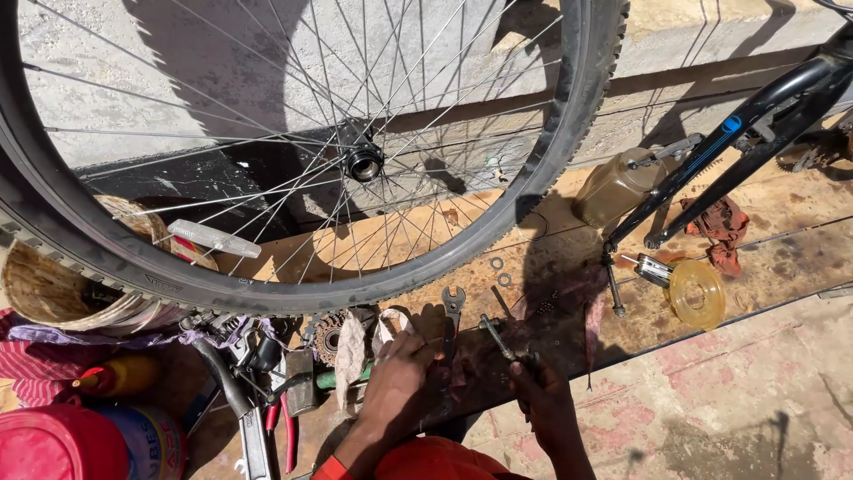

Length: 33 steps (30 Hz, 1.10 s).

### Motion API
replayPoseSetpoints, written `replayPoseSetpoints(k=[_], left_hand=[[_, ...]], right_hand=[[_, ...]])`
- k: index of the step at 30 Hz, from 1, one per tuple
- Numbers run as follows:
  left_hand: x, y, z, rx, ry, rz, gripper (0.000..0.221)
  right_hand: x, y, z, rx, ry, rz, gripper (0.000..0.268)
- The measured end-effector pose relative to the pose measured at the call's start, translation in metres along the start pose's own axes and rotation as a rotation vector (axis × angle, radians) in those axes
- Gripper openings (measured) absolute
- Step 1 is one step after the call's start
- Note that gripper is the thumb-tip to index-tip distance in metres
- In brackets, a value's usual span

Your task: Cleaning and inspecting bicycle hub components including bearings and axle parts using a cloth.

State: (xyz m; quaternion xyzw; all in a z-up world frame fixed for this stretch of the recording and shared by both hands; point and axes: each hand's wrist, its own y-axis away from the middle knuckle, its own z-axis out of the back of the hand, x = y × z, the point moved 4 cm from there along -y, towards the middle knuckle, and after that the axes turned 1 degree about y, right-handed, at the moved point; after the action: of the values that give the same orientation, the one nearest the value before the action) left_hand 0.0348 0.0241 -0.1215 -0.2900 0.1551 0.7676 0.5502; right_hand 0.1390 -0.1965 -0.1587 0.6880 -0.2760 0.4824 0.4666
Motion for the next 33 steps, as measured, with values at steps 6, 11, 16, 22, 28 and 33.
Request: replayPoseSetpoints(k=[6,11,16,22,28,33], left_hand=[[-0.027,-0.022,-0.043,0.582,0.127,0.711,0.071],[-0.023,-0.031,-0.064,0.433,-0.221,0.153,0.034],[-0.053,-0.030,-0.049,0.181,-0.207,-0.065,0.028],[-0.052,-0.025,-0.079,0.152,0.543,0.066,0.019],[-0.092,-0.025,-0.093,0.342,0.962,0.219,0.010],[-0.097,-0.022,-0.119,0.378,1.356,0.325,0.024]], right_hand=[[0.027,0.029,0.012,-0.164,-0.001,0.108,0.006],[0.035,0.051,0.032,-0.376,-0.037,0.043,0.016],[0.047,0.062,0.045,-0.464,0.043,0.049,0.013],[0.060,0.061,0.046,-0.521,0.194,0.012,0.017],[0.043,0.043,0.048,-0.477,0.496,0.291,0.009],[0.052,0.041,0.044,-0.443,0.625,0.480,0.007]])
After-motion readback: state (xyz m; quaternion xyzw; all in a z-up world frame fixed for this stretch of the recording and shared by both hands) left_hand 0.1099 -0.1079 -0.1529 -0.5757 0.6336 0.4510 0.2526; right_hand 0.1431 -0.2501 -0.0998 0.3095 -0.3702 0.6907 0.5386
